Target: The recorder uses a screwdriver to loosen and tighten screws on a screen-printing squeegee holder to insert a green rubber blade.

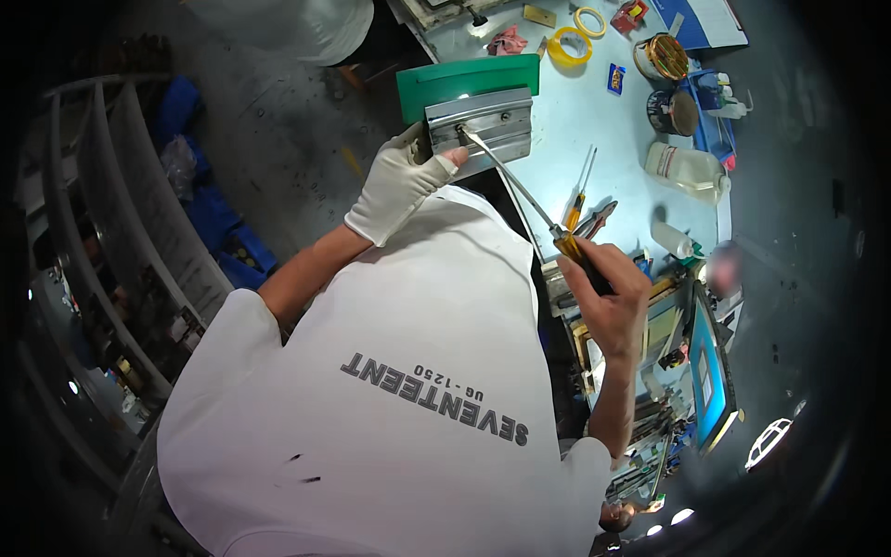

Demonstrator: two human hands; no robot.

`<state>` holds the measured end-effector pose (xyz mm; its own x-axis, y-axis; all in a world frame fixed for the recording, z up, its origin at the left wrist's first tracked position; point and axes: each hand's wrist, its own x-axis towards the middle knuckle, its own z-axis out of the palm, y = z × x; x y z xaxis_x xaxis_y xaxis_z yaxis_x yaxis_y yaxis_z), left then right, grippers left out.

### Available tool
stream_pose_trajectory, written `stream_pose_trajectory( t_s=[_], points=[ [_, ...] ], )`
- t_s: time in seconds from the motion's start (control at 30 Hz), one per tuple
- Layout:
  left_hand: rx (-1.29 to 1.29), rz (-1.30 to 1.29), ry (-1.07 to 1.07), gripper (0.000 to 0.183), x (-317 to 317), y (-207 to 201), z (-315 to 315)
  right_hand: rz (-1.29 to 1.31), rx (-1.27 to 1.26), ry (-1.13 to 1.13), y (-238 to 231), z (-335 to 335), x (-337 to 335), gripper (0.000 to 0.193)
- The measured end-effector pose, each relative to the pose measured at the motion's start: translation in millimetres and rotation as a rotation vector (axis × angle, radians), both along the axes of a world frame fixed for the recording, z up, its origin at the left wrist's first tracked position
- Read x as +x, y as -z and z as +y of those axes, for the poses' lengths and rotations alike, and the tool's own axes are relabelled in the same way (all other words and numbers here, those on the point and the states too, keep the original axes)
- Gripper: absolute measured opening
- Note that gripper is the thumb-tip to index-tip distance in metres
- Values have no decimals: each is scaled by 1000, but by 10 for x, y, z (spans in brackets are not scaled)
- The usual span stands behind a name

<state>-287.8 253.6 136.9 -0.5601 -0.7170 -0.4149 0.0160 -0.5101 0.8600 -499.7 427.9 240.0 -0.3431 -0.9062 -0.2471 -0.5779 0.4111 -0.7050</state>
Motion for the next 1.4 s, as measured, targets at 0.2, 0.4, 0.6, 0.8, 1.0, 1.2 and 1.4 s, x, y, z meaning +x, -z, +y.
stream_pose_trajectory(
  t_s=[0.2, 0.4, 0.6, 0.8, 1.0, 1.2, 1.4],
  points=[
    [-95, -18, 30, 38, 49, -2, 27, 66, -4, -29, -67, 14, 81, 27],
    [-260, -53, 67, 30, -20, -97, 99, 137, 7, -62, -151, 103, 115, 26],
    [-276, -176, 67, 34, 79, -5, 59, -12, 104, -4, -120, -34, 129, 23],
    [-325, -261, 148, 36, 74, 144, 0, 43, 125, -23, -110, -90, 156, 23],
    [-421, -350, 192, 36, 73, 252, 13, -165, 322, 84, -62, -76, 53, 27],
    [-436, -368, 241, 39, 50, 150, -11, 11, 190, -19, -47, -69, 93, 26],
    [-418, -299, 212, 34, 48, 209, 17, -128, 302, 64, 18, -9, 45, 24]
  ],
)
